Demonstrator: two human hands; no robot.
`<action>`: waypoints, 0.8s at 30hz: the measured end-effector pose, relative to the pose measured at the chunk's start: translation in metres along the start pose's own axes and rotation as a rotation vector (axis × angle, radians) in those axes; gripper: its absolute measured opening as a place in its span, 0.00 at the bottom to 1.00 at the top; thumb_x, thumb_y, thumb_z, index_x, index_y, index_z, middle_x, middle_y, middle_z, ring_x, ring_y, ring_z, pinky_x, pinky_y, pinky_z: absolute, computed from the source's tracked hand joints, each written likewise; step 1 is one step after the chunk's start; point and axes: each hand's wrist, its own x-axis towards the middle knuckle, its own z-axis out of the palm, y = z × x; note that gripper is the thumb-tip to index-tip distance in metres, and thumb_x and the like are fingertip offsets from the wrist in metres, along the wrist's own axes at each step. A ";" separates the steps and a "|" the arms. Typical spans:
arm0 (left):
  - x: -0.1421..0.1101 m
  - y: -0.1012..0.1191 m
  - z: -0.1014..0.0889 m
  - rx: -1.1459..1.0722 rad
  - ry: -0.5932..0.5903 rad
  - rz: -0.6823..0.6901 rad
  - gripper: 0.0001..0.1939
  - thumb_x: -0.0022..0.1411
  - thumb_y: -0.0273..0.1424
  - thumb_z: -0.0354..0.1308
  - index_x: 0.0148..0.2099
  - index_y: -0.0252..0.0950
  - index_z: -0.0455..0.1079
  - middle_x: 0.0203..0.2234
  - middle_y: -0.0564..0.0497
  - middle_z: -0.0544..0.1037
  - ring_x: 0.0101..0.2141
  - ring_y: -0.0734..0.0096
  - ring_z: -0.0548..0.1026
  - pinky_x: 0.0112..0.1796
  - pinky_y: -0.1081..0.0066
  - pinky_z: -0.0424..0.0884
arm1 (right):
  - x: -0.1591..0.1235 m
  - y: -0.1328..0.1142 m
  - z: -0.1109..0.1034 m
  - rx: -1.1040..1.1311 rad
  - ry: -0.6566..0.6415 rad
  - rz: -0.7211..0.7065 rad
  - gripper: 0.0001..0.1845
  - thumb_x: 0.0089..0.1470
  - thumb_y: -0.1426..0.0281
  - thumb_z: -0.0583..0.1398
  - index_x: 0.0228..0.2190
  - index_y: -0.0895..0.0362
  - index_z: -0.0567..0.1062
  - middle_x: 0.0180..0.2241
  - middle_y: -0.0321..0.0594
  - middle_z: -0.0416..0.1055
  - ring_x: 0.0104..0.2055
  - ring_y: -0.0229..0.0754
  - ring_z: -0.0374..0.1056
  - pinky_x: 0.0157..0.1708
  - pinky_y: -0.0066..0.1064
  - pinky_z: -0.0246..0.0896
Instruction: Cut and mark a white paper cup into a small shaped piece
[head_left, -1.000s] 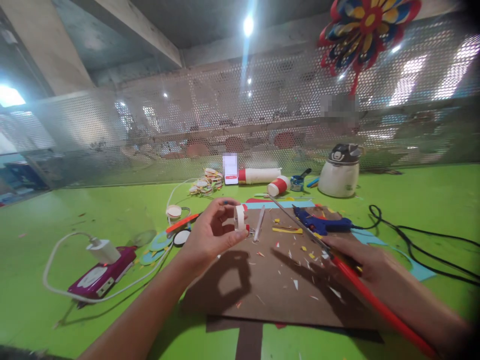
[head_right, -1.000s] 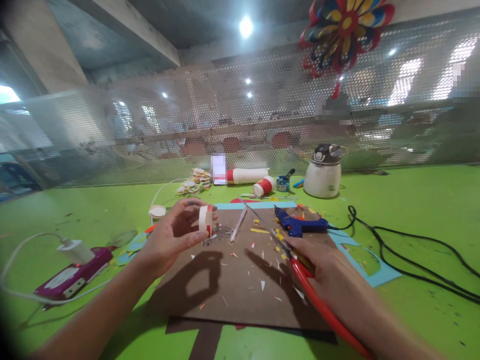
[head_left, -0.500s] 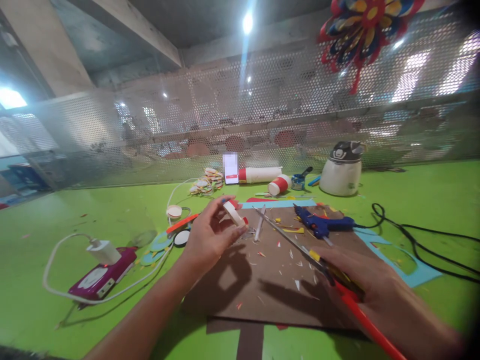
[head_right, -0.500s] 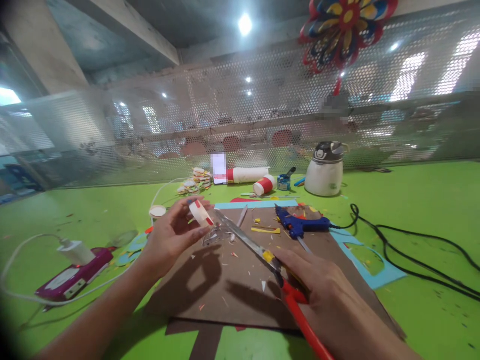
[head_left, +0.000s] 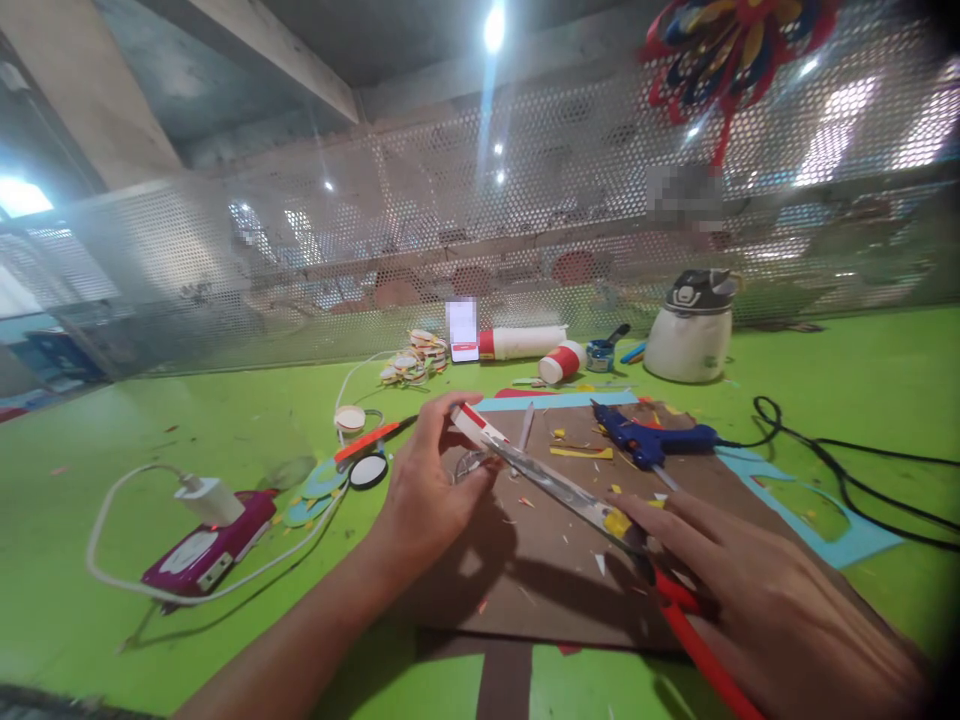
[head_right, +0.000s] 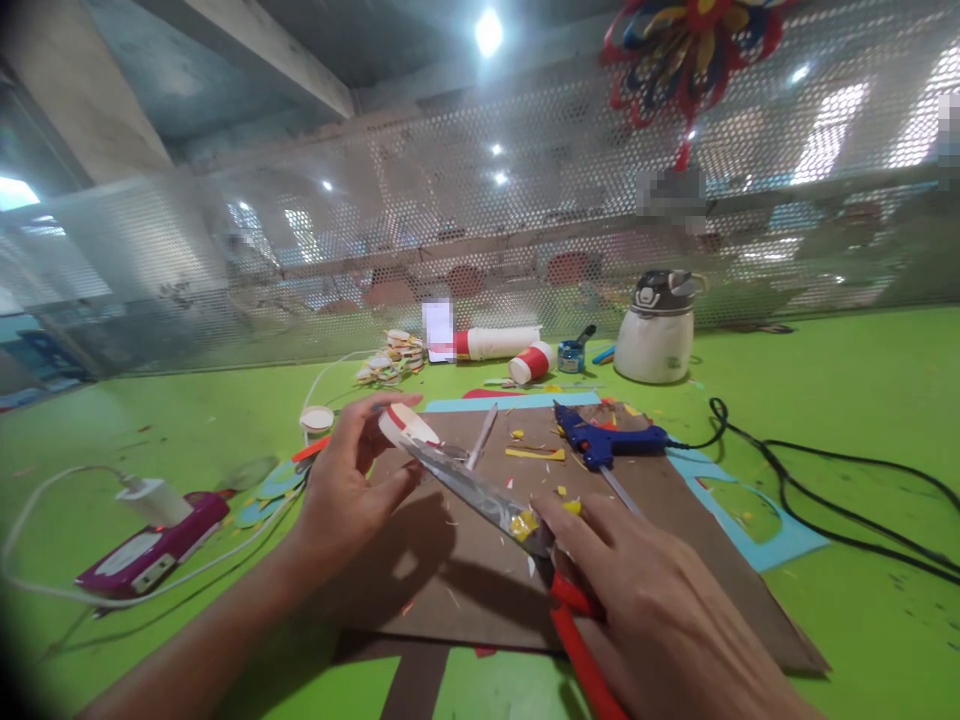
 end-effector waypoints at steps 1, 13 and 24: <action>0.000 -0.001 0.000 0.030 0.001 0.004 0.25 0.57 0.29 0.65 0.55 0.41 0.62 0.49 0.45 0.73 0.43 0.65 0.74 0.49 0.63 0.70 | 0.000 0.000 0.000 -0.006 0.008 0.002 0.27 0.53 0.76 0.51 0.55 0.50 0.65 0.39 0.44 0.74 0.35 0.48 0.74 0.29 0.40 0.71; 0.000 -0.007 0.001 0.204 0.008 0.067 0.24 0.58 0.30 0.63 0.56 0.40 0.62 0.47 0.46 0.75 0.41 0.67 0.76 0.44 0.63 0.75 | -0.003 0.001 0.002 0.046 -0.055 0.056 0.28 0.54 0.76 0.50 0.56 0.49 0.66 0.44 0.45 0.73 0.39 0.50 0.74 0.34 0.42 0.70; -0.003 -0.003 -0.001 0.273 -0.045 0.075 0.24 0.58 0.32 0.64 0.55 0.43 0.63 0.49 0.48 0.74 0.43 0.67 0.75 0.45 0.64 0.74 | -0.001 0.007 -0.006 -0.033 -0.053 -0.013 0.31 0.54 0.74 0.53 0.59 0.48 0.62 0.45 0.45 0.74 0.40 0.52 0.74 0.33 0.41 0.70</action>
